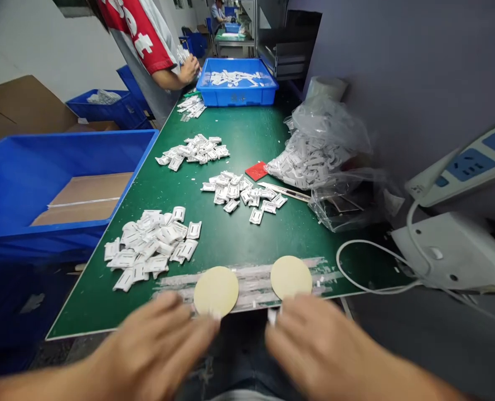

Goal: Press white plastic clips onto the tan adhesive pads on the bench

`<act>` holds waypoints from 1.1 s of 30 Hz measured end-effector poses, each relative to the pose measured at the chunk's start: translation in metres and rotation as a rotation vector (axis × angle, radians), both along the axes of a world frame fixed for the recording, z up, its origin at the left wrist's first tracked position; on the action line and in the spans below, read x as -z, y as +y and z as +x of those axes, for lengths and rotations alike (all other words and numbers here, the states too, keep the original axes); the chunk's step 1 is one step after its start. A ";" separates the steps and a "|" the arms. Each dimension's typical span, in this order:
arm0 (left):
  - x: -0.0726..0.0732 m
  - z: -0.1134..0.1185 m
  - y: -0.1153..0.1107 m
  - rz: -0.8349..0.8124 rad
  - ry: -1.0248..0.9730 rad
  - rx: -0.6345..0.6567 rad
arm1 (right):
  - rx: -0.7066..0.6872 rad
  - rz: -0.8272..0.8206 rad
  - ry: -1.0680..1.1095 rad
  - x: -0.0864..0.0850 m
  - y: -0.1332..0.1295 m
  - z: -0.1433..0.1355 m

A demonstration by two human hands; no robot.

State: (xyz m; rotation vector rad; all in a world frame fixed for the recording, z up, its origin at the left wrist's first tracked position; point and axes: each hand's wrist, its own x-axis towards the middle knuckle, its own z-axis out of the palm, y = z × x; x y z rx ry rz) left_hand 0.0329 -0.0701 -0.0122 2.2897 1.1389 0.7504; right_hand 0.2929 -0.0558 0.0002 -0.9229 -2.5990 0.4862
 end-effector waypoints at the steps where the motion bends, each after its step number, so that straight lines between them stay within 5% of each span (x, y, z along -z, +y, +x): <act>1: 0.001 0.000 0.001 -0.014 0.008 -0.009 | 0.038 -0.034 0.007 0.001 0.002 0.000; 6: 0.011 -0.003 0.003 -0.177 0.045 0.071 | -0.028 -0.366 0.069 0.010 0.021 0.004; 8: 0.010 -0.005 0.010 -0.285 0.137 0.041 | 0.078 -0.441 0.002 0.010 0.037 0.009; 11: -0.001 -0.005 0.027 -0.300 0.333 0.006 | 0.331 -0.322 -0.042 0.007 0.063 0.016; 15: -0.017 -0.008 0.049 -0.393 0.465 -0.063 | 0.200 -0.426 -0.103 0.002 0.073 0.016; 20: -0.018 -0.011 0.057 -0.449 0.435 -0.090 | 0.256 -0.364 -0.106 0.003 0.071 0.018; 22: -0.014 -0.010 0.055 -0.325 0.451 -0.066 | 0.179 -0.404 -0.139 0.005 0.071 0.021; 25: -0.005 -0.009 0.055 -0.004 0.485 -0.094 | 0.247 -0.247 -0.152 0.008 0.071 0.024; 28: -0.001 -0.014 0.057 0.131 0.523 -0.100 | 0.184 -0.219 -0.162 0.008 0.070 0.023; 33: -0.025 -0.025 0.043 0.266 0.467 -0.236 | 0.435 0.172 -0.076 0.006 0.057 0.025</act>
